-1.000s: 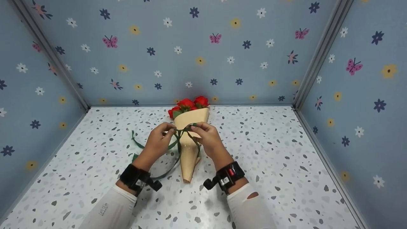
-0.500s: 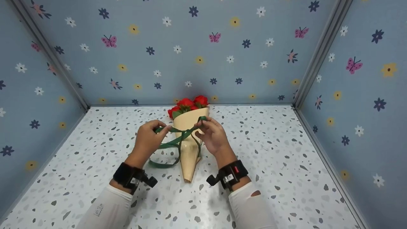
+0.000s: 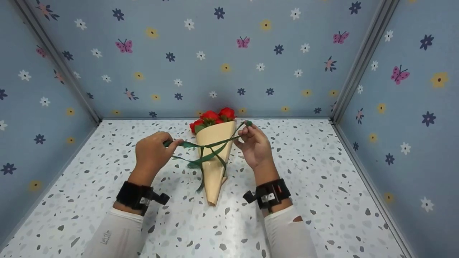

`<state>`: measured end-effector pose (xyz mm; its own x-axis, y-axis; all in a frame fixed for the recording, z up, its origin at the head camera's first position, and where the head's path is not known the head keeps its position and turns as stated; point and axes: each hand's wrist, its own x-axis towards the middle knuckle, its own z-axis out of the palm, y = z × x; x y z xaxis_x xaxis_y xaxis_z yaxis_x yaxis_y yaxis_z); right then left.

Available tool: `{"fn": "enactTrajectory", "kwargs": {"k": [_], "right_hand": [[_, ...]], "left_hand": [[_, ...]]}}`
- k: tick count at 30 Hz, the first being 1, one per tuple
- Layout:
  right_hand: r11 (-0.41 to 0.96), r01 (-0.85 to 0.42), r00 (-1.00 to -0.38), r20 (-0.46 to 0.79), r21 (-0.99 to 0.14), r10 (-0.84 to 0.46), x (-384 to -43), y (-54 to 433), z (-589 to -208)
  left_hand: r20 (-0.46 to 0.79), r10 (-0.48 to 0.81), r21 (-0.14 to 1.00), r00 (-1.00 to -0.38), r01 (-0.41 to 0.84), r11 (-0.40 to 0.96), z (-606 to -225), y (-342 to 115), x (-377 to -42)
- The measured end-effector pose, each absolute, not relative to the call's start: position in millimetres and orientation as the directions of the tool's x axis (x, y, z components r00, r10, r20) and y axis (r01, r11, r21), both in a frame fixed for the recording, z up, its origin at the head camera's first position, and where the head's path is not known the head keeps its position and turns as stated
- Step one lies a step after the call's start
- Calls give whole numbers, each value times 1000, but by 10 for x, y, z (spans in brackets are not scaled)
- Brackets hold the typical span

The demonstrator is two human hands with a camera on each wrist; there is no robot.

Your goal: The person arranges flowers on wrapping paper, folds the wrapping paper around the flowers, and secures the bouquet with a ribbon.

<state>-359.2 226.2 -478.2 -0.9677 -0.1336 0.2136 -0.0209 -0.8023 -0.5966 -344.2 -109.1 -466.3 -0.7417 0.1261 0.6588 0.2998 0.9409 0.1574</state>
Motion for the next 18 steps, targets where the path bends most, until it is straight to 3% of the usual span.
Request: {"fn": "enactTrajectory", "kwargs": {"k": [7,12,18], "right_hand": [[-799,-103,-967,249,-593,-60,-3614,2471,-4700],[-762,-107,-982,187,-638,-18,-3650,2536,-4703],[-771,-88,-995,97,-631,35,-3685,2643,-4748]], "left_hand": [[692,156,75,-705,285,956,-4631,-1223,-3449],[679,165,26,-715,249,968,-4634,-1314,-3465],[665,111,49,-738,192,980,-4629,-1512,-3484]]}}
